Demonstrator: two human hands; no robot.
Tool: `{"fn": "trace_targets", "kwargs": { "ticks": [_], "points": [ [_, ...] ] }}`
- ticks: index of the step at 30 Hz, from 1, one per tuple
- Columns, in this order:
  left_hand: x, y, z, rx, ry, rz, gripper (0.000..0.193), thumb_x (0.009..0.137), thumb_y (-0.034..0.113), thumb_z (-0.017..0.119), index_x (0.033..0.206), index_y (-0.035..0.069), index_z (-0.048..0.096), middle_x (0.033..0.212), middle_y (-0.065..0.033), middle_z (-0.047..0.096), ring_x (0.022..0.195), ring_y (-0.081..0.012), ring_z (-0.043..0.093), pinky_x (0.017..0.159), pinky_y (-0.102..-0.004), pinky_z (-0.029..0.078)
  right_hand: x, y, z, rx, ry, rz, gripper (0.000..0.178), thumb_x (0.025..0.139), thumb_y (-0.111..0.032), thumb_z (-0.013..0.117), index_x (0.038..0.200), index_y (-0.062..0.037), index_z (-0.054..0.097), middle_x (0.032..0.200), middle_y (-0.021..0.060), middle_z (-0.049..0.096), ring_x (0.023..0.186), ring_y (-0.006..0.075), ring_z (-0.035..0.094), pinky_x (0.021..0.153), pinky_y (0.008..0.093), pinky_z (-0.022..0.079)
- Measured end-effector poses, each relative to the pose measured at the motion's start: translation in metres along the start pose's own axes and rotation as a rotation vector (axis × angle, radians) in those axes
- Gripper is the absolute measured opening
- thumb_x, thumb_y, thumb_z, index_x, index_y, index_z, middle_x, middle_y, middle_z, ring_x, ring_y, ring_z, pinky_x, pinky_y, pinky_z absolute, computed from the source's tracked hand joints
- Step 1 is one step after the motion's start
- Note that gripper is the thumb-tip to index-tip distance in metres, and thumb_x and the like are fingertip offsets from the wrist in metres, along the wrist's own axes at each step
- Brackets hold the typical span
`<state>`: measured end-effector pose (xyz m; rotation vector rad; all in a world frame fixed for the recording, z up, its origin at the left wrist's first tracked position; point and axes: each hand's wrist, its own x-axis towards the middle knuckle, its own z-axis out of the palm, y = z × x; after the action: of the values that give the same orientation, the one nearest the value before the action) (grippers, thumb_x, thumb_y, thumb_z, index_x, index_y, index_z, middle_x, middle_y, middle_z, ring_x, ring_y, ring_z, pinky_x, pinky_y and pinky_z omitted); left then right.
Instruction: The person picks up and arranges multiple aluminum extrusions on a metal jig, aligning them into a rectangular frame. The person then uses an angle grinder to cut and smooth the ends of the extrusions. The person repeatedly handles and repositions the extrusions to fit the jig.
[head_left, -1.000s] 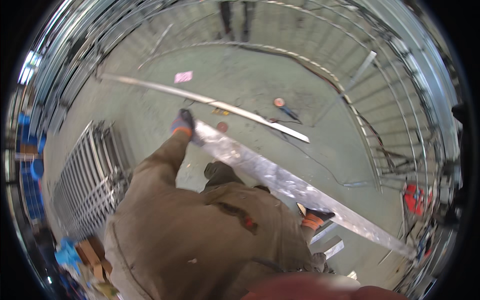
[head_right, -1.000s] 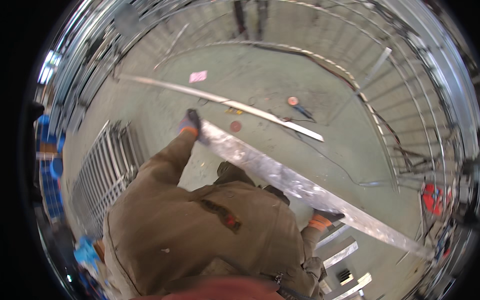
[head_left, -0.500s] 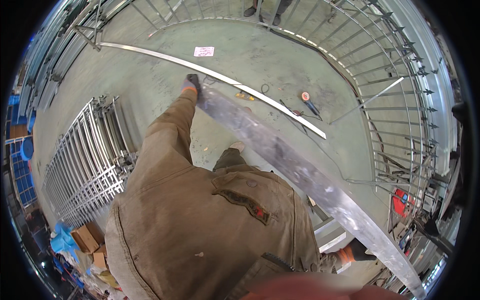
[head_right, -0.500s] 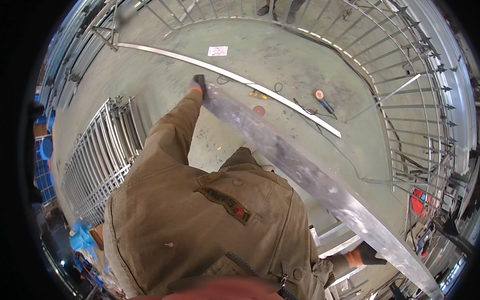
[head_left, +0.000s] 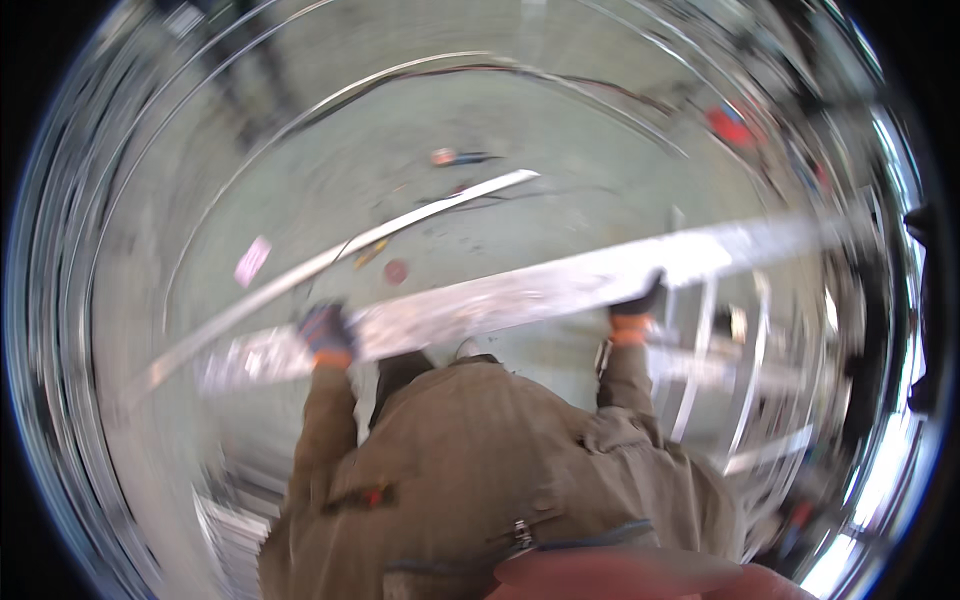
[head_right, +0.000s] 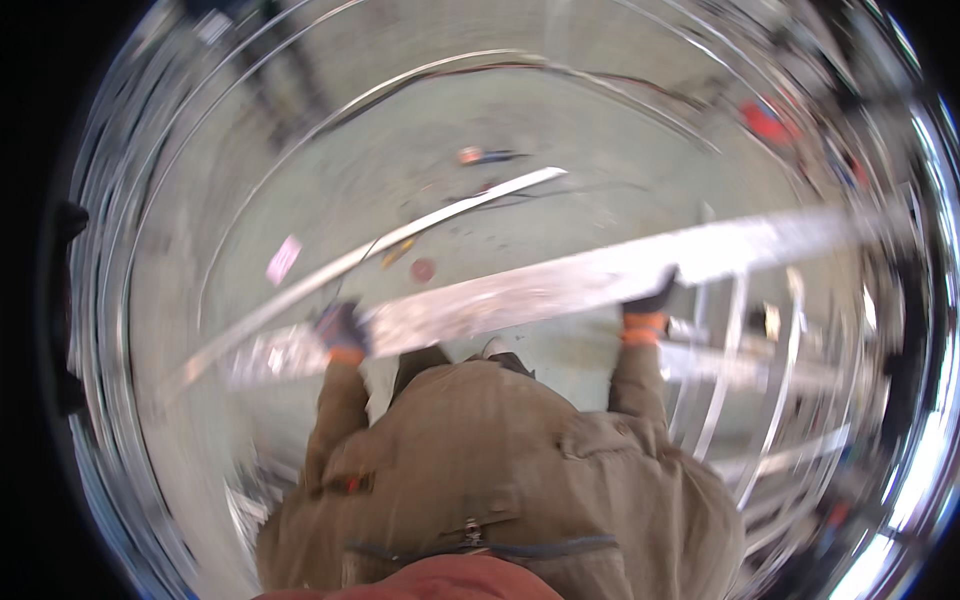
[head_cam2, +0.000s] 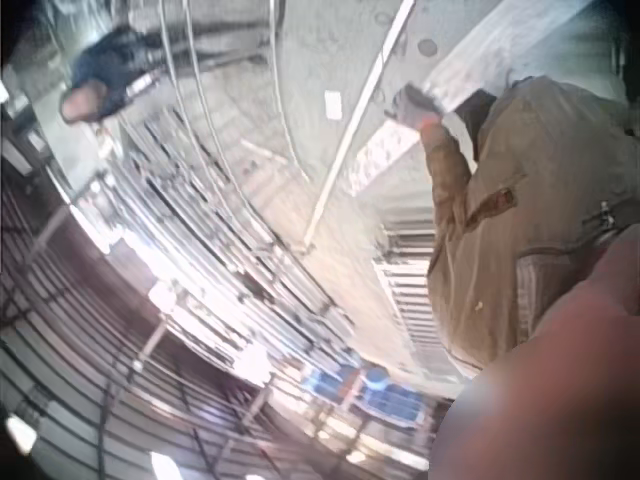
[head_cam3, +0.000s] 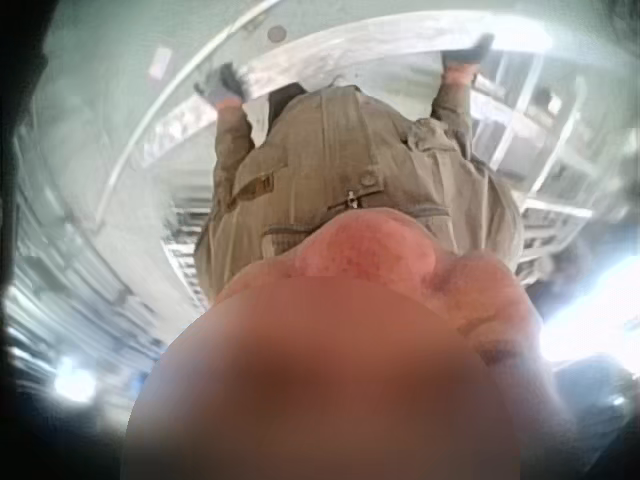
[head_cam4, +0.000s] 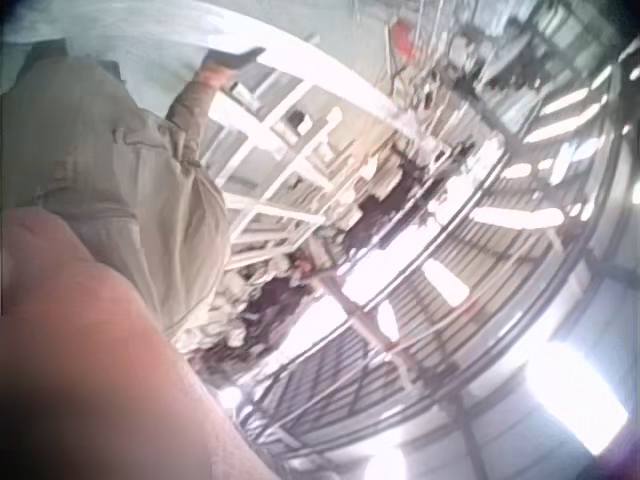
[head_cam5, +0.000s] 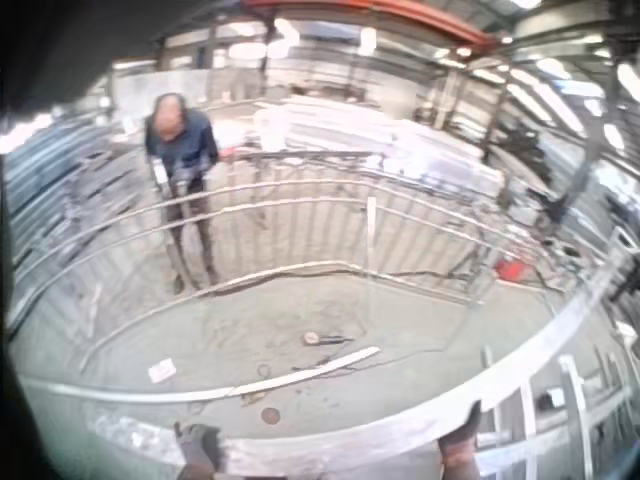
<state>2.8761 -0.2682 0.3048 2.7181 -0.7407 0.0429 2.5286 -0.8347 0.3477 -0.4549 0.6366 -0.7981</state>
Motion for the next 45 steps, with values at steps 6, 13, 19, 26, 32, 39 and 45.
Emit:
{"fn": "trace_targets", "kwargs": {
  "ticks": [6,13,19,26,32,39,45],
  "points": [
    [0.028,-0.166,-0.049,0.137,-0.085,-0.165,0.042,0.110,0.040,0.049,0.110,0.017,0.084,0.114,-0.0161,0.080,0.121,-0.0386,0.068,0.129,-0.0563,0.034,-0.098,0.155,0.095,0.284,-0.037,-0.021,0.068,0.108,-0.060,0.066,0.154,-0.0092,0.064,0.147,0.0119,0.072,0.138,0.0346,0.066,0.125,0.0538,0.048],
    [0.070,-0.324,-0.097,0.273,-0.183,0.029,0.041,0.111,0.042,0.047,0.115,0.019,0.080,0.112,-0.0127,0.079,0.114,-0.0369,0.070,0.121,-0.0557,0.039,-0.201,0.303,0.165,0.321,0.251,-0.123,0.072,0.108,-0.063,0.067,0.156,-0.0092,0.062,0.147,0.0125,0.072,0.134,0.0339,0.068,0.122,0.0523,0.051],
    [0.096,-0.444,-0.102,0.184,-0.359,0.050,0.060,0.116,0.053,0.034,0.112,0.019,0.084,0.116,-0.0119,0.081,0.119,-0.0379,0.070,0.126,-0.0560,0.034,-0.304,0.377,0.195,0.378,0.375,-0.131,0.075,0.106,-0.064,0.068,0.157,-0.0105,0.061,0.149,0.0120,0.071,0.134,0.0326,0.069,0.121,0.0526,0.052],
    [0.072,-0.494,-0.094,0.260,-0.324,0.080,0.061,0.116,0.054,0.034,0.111,0.019,0.084,0.113,-0.0119,0.081,0.119,-0.0389,0.070,0.125,-0.0582,0.034,-0.394,0.419,0.176,0.455,0.356,-0.206,0.073,0.107,-0.062,0.070,0.159,-0.0124,0.059,0.150,0.0106,0.070,0.135,0.0311,0.068,0.122,0.0519,0.052],
    [0.033,-0.517,-0.103,0.307,-0.356,0.137,0.061,0.115,0.055,0.035,0.111,0.019,0.084,0.112,-0.0120,0.081,0.118,-0.0391,0.070,0.125,-0.0587,0.035,-0.473,0.462,0.142,0.494,0.401,-0.251,0.071,0.106,-0.062,0.070,0.157,-0.0126,0.061,0.149,0.0100,0.071,0.135,0.0306,0.068,0.121,0.0520,0.052],
    [-0.006,-0.546,-0.113,0.338,-0.397,0.177,0.060,0.115,0.056,0.037,0.111,0.019,0.084,0.111,-0.0122,0.081,0.118,-0.0394,0.070,0.125,-0.0593,0.035,-0.557,0.493,0.122,0.517,0.490,-0.252,0.075,0.105,-0.066,0.068,0.156,-0.0115,0.062,0.147,0.0098,0.073,0.133,0.0306,0.070,0.121,0.0513,0.052],
    [-0.020,-0.575,-0.123,0.353,-0.403,0.217,0.060,0.114,0.056,0.037,0.111,0.018,0.084,0.110,-0.0123,0.081,0.117,-0.0396,0.070,0.124,-0.0598,0.035,-0.598,0.526,0.113,0.575,0.477,-0.284,0.075,0.104,-0.066,0.069,0.153,-0.0088,0.065,0.143,0.0130,0.074,0.128,0.0338,0.071,0.119,0.0538,0.053]
  ]
}}
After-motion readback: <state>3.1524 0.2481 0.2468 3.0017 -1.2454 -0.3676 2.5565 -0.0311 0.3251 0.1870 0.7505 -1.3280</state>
